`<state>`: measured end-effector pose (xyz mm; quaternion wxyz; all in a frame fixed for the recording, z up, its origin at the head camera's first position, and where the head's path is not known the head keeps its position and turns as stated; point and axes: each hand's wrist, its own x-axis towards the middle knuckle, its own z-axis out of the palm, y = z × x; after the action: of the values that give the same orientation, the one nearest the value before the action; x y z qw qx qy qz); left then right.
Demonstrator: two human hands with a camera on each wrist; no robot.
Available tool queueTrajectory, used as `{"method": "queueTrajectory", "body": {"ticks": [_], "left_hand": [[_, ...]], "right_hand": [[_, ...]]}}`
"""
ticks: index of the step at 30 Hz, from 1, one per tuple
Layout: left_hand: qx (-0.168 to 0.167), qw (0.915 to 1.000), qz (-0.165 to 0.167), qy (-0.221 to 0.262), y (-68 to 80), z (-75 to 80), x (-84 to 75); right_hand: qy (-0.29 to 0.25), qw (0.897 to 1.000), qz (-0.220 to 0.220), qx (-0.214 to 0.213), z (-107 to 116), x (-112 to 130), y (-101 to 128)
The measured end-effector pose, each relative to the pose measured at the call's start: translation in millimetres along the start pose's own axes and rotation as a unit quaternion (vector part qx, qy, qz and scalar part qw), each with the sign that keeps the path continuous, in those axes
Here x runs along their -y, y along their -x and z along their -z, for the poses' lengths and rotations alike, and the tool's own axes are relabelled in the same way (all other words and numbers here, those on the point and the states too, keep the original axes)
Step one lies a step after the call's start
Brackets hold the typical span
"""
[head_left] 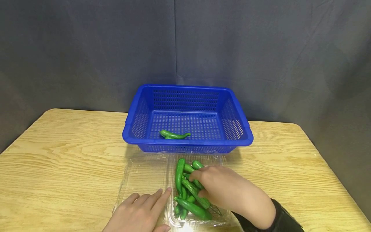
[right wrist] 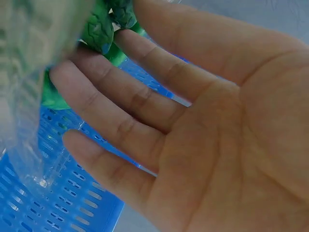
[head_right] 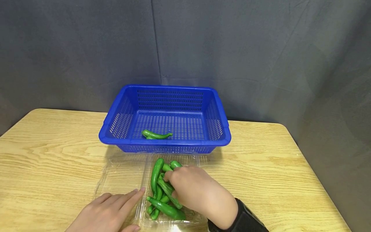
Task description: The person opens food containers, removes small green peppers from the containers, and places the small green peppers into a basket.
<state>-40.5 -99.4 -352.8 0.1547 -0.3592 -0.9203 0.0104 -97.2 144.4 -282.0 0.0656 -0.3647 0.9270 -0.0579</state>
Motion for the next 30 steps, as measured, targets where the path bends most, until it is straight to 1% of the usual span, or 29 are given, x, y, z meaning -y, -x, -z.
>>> {"method": "queueTrajectory", "body": {"ticks": [6,13,17,21,26,30], "left_hand": [[0.009,0.9999,0.002,0.003,-0.6,0.1,0.5],[0.025,0.9996,0.008,0.011,-0.5,0.2,0.0],[0.028,0.9995,0.01,0.013,-0.7,0.6,-0.4],[0.019,0.9997,0.01,0.009,-0.5,0.0,-0.4],[0.007,1.0,0.005,0.002,-0.3,-0.7,-0.1],[-0.005,1.0,0.001,-0.002,-0.5,-1.0,-0.5]], "right_hand": [[0.001,1.0,0.004,-0.008,0.6,-0.4,-0.7],[-0.006,1.0,-0.01,0.019,-1.3,5.1,1.5],[-0.006,1.0,-0.012,0.024,-2.7,7.0,1.7],[-0.016,0.999,-0.016,0.028,-3.8,7.2,1.0],[-0.032,0.999,-0.019,0.022,-4.5,7.0,1.2],[-0.039,0.999,-0.029,0.012,-4.9,6.5,1.1]]}}
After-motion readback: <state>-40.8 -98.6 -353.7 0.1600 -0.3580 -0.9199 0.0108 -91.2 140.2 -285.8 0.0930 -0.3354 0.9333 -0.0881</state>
